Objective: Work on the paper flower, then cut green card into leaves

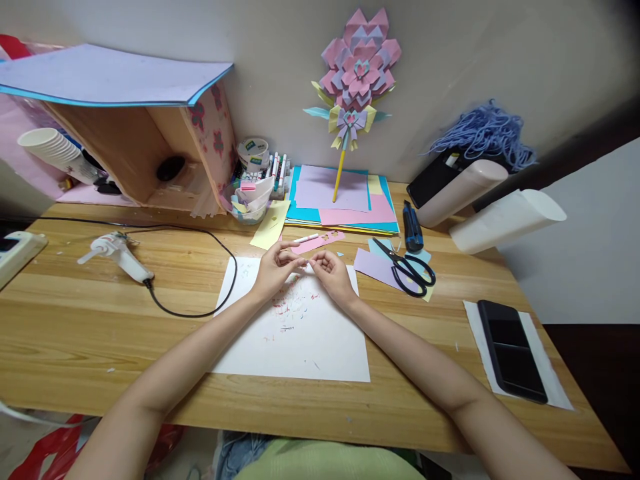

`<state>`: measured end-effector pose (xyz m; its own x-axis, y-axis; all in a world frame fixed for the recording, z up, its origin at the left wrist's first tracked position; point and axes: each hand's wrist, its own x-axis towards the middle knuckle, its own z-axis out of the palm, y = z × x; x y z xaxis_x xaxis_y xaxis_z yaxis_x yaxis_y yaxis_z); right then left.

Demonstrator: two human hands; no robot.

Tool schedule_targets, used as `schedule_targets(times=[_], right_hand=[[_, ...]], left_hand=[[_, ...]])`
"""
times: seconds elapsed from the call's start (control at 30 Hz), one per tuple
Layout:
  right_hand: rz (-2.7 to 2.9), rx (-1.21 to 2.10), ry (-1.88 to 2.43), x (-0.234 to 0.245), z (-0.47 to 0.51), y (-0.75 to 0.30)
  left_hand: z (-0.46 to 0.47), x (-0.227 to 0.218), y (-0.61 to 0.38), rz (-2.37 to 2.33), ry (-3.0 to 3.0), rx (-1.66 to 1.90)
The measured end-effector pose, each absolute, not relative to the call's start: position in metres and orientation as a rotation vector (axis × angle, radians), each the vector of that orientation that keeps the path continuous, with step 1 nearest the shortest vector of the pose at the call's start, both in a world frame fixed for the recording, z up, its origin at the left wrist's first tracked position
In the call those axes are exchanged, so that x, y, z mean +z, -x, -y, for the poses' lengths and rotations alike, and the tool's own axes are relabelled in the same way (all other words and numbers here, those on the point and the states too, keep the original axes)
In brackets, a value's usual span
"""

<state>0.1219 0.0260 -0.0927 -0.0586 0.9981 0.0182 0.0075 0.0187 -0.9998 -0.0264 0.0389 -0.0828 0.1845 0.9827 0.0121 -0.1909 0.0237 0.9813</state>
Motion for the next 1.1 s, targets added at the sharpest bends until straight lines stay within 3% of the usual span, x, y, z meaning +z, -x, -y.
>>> schedule_targets(times=[1.1], right_hand=[[1.244, 1.254, 1.113, -0.0945, -0.0258, -0.1231]], left_hand=[[-0.0386, -0.0811, 0.0262, -0.897, -1.144, 1.145]])
